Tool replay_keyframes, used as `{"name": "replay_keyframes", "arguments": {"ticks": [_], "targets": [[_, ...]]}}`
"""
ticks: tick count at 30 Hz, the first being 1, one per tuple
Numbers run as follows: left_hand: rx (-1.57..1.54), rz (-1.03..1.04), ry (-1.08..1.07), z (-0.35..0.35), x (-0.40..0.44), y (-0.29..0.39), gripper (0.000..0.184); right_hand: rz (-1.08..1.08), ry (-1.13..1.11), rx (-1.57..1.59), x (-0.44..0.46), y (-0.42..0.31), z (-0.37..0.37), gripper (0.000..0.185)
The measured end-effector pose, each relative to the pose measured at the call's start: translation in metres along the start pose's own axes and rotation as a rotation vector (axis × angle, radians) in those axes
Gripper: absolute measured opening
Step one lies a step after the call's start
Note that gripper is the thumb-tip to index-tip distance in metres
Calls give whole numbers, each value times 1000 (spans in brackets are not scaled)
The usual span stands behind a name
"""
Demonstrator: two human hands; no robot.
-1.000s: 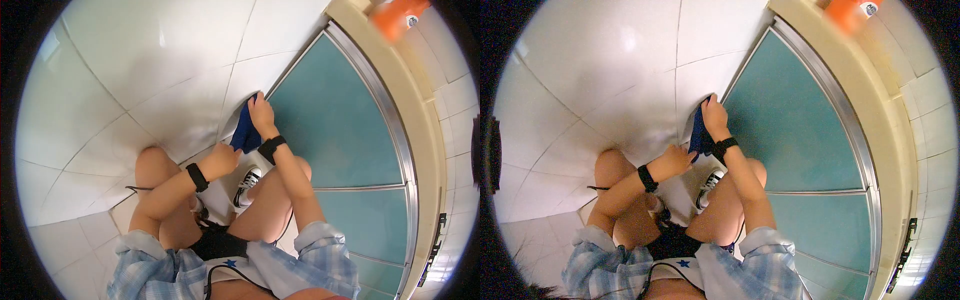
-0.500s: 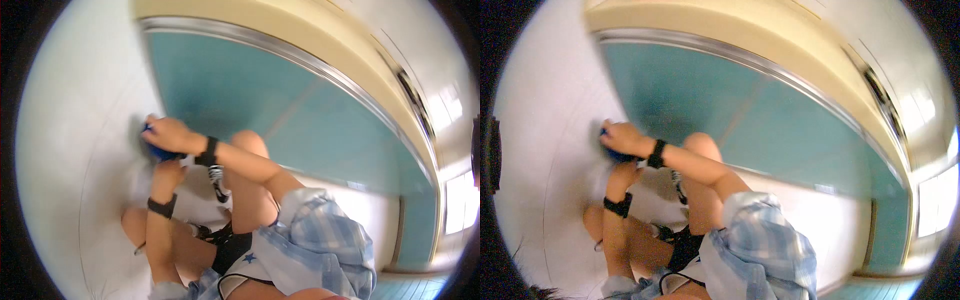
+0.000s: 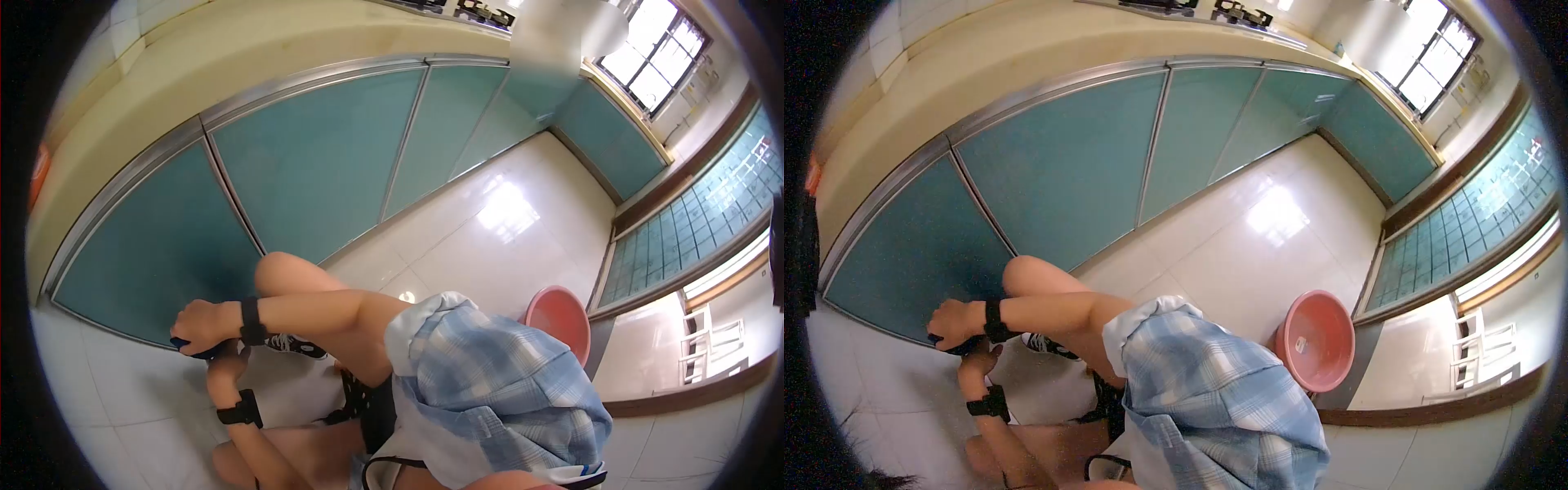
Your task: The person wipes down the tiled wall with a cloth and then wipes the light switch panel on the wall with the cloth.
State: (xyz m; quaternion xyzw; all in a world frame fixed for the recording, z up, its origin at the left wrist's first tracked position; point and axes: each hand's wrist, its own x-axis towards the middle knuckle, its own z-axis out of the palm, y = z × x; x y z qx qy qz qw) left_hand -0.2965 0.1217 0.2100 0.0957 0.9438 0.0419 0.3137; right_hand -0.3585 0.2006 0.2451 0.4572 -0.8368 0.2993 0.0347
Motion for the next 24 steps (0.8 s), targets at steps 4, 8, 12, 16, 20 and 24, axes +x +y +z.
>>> {"name": "replay_keyframes", "arguments": {"ticks": [4,8,12,16,20,24], "targets": [[-63,-65,11,30,23,-42,61,-150,44,39,11,0,0,25],[-167,-146,300,46,22,-53,44,-189,-34,-40,12,-1,17,14],[-259,17,631,44,12,-64,54,-310,8,35,10,-11,1,21],[-160,-451,469,40,-13,-83,76,-293,-21,-6,16,-51,-19,17],[-141,-414,763,5,-55,-77,58,-266,86,89,20,-72,-47,16],[-648,-221,1375,-14,-96,-68,46,-348,304,308,21,-81,-92,20]]}}
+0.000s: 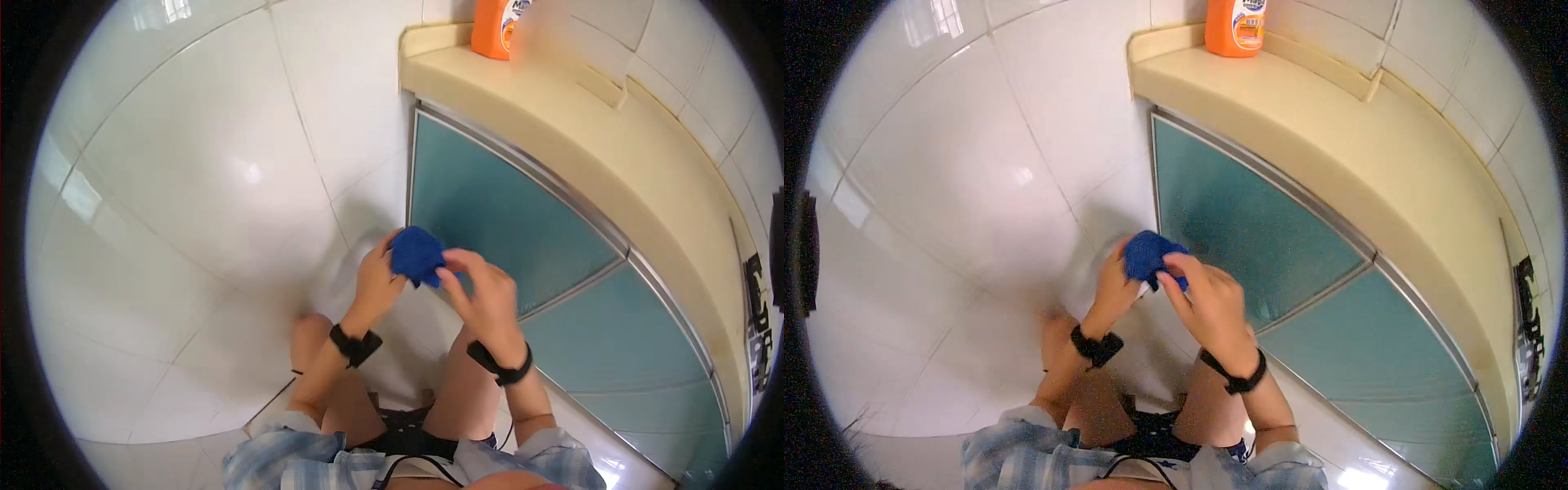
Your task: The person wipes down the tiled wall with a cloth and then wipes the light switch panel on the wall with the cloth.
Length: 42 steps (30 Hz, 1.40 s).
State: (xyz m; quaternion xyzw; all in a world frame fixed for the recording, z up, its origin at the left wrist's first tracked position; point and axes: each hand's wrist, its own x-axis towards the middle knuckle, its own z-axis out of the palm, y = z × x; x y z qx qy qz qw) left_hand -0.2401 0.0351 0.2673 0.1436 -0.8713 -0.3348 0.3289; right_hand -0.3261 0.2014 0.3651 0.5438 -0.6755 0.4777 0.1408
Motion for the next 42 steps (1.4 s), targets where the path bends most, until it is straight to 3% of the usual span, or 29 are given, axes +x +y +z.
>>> {"name": "replay_keyframes", "arguments": {"ticks": [2,4,5,7,8,10,11,13,17,20,21,25,27,30,32,33,36,38,40,42], "targets": [[-272,-47,221,-8,-4,-5,38,-190,145,-162,17,2,-34,25],[-419,-101,239,-43,8,18,33,-107,276,-588,28,-1,-68,23],[-409,-107,245,-49,5,4,33,-145,501,-838,24,20,-81,19],[93,-27,58,-68,-12,-22,31,-223,821,-870,49,32,-103,17],[98,-50,48,-79,-7,-19,31,-210,801,-861,52,44,-110,17],[-442,-404,1,-102,9,-3,34,127,520,-1265,45,55,-122,18],[-429,-414,-9,-112,10,7,34,145,512,-1257,43,53,-124,18],[-8,-483,-229,-122,-4,20,41,137,419,-1198,43,49,-129,25],[63,-779,-421,-154,-73,22,61,171,339,-1169,46,28,-125,30],[262,-897,-596,-194,-80,62,62,294,254,-1108,62,8,-126,35],[237,-802,-650,-212,-58,88,60,348,207,-1070,60,3,-126,38],[263,-673,-541,-255,-61,131,57,451,52,-928,74,-18,-147,41],[269,-867,-404,-281,-30,176,56,467,-26,-860,89,-33,-158,41],[235,-955,-130,-315,-9,237,54,493,-125,-776,113,-45,-174,41],[318,-845,115,-332,-12,263,44,666,-282,-730,129,-49,-182,43],[350,-818,213,-341,-9,280,40,614,-316,-698,141,-48,-186,43],[289,-808,621,-357,-5,343,26,544,-521,-432,185,-50,-189,38],[375,-885,783,-356,0,387,23,605,-588,69,225,-46,-173,33],[451,-965,930,-355,-8,444,21,432,-724,286,256,-70,-163,33],[274,-1090,1257,-354,-19,492,19,287,-848,494,273,-100,-153,32]]}}
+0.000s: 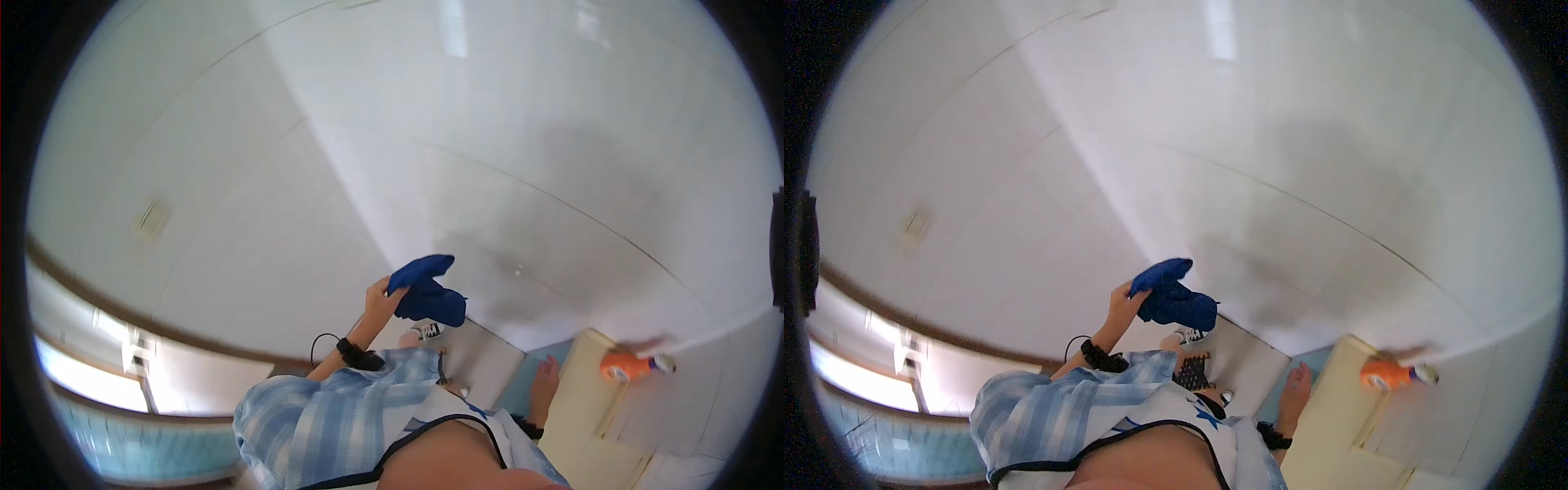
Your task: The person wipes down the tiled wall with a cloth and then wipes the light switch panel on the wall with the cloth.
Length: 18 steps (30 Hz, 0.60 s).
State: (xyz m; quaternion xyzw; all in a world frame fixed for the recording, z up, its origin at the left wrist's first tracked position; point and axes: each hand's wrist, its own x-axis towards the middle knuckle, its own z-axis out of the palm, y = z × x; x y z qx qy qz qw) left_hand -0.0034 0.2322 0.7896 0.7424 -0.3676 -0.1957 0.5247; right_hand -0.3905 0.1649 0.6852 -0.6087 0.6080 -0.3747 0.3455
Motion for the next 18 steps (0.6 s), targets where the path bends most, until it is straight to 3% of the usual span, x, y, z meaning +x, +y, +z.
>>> {"name": "replay_keyframes", "arguments": {"ticks": [2,4,5,7,11,12,14,16,18], "targets": [[-51,-140,131,-44,-19,12,25,-30,-181,1,14,-26,12,33],[-285,-539,316,-74,-36,24,46,-100,-286,-15,24,-42,19,34],[-298,-550,359,-88,-41,23,46,-127,-340,-40,25,-49,24,35],[-1140,-203,372,-123,-51,17,57,-177,-413,-42,25,-70,41,35],[-1268,-173,434,-145,-66,18,52,-189,-538,57,62,-38,80,37],[-1273,-173,461,-158,-69,23,52,-199,-560,47,66,-46,91,37],[-1115,-32,750,-238,-85,26,45,-303,-616,-36,38,-107,129,38],[-713,61,1085,-311,-94,25,40,-338,-652,-37,19,-151,173,37],[-185,363,1234,-370,-90,11,37,-352,-688,-25,14,-171,218,37]]}}
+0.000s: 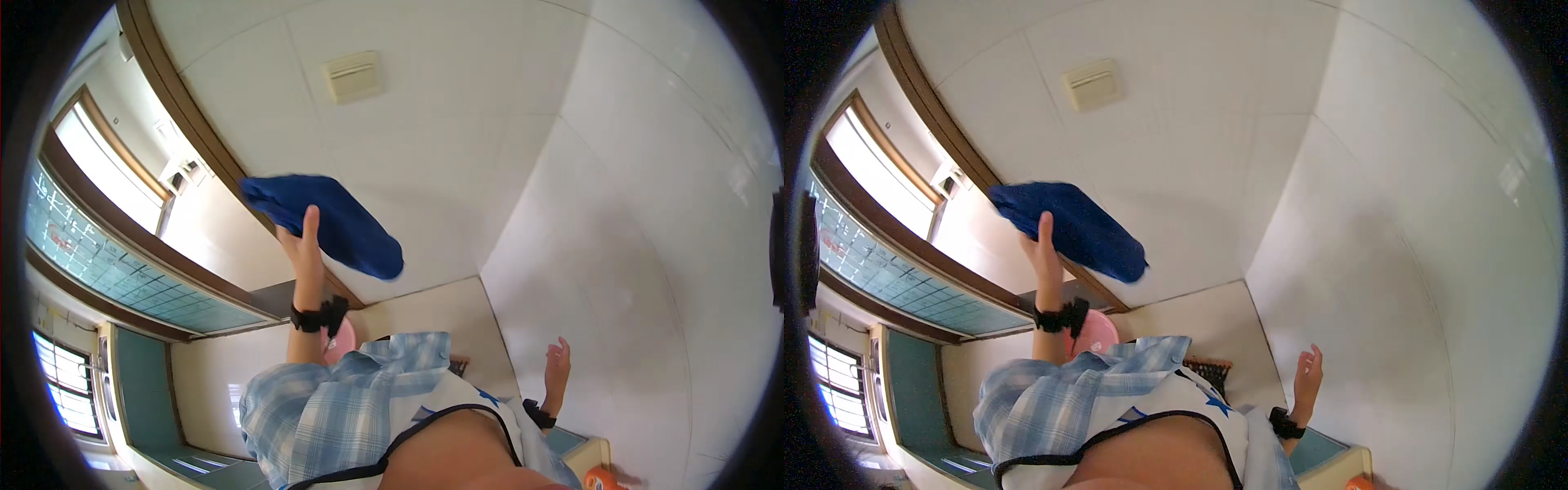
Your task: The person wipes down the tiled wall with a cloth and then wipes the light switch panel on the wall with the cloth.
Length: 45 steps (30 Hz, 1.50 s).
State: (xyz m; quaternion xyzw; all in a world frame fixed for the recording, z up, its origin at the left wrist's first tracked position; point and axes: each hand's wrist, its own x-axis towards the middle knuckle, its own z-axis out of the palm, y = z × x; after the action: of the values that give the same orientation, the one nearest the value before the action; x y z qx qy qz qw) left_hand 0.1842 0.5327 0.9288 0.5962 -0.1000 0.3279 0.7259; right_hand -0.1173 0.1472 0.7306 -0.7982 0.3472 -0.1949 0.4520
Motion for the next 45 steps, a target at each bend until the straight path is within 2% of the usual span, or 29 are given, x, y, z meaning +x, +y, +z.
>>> {"name": "replay_keyframes", "arguments": {"ticks": [4,6,8,9,11,12,14,16,18,20,21,23,24,25,26,27,28,30,32,34,36,37,39,40,41,42,43,44,45], "targets": [[534,692,65,-29,139,-1,48,-47,-33,20,47,-57,69,37],[1090,821,10,-36,210,0,68,-143,-42,20,53,-94,84,37],[1227,932,225,-6,257,16,83,-128,-71,64,63,-119,104,37],[1235,934,227,5,267,18,83,-110,-84,105,69,-128,111,37],[792,1235,431,24,282,14,89,-116,-95,94,79,-146,124,38],[792,1240,432,34,270,20,89,-117,-94,87,78,-149,121,38],[813,1224,178,42,244,25,78,-132,-119,94,91,-158,130,37],[1198,1163,-44,41,208,8,71,-146,-159,93,105,-165,136,37],[1202,1101,-336,31,179,-30,63,-212,-218,130,119,-171,153,38],[1222,1248,-367,22,157,-50,50,-221,-261,137,124,-185,156,38],[1237,1246,-359,21,165,-33,50,-220,-287,132,127,-192,161,38],[963,1017,-397,12,177,5,44,-230,-307,122,127,-200,165,39],[1193,1045,-139,4,206,-20,42,-231,-319,115,129,-201,169,39],[1336,1243,-5,15,211,34,32,-243,-331,117,132,-201,171,39],[1526,1205,146,11,228,44,25,-209,-338,132,135,-201,175,40],[871,1185,220,22,254,72,19,-173,-345,148,139,-200,178,40],[904,1104,200,25,256,83,17,-185,-354,152,143,-199,181,40],[879,1176,223,37,247,81,17,-209,-406,202,154,-198,184,41],[959,1052,123,28,218,45,22,-277,-457,233,167,-203,190,40],[1191,1078,108,25,168,2,34,-344,-517,269,179,-215,197,40],[1144,888,-301,19,147,-14,46,-460,-497,259,198,-238,193,40],[1158,885,-292,21,146,-16,46,-468,-510,261,210,-246,187,40],[1213,806,-103,31,158,-12,49,-632,-356,260,231,-263,176,40],[1247,945,75,48,170,15,49,-634,-366,271,236,-272,173,40],[1203,1105,194,57,192,31,45,-714,-219,247,243,-282,175,42],[1161,1044,187,49,216,36,39,-790,-68,221,248,-288,175,44],[1060,788,185,53,227,56,35,-797,-73,230,252,-291,178,44],[895,719,230,65,237,78,34,-877,35,202,257,-293,182,47],[859,893,302,74,246,84,25,-950,148,175,264,-296,186,50]]}}
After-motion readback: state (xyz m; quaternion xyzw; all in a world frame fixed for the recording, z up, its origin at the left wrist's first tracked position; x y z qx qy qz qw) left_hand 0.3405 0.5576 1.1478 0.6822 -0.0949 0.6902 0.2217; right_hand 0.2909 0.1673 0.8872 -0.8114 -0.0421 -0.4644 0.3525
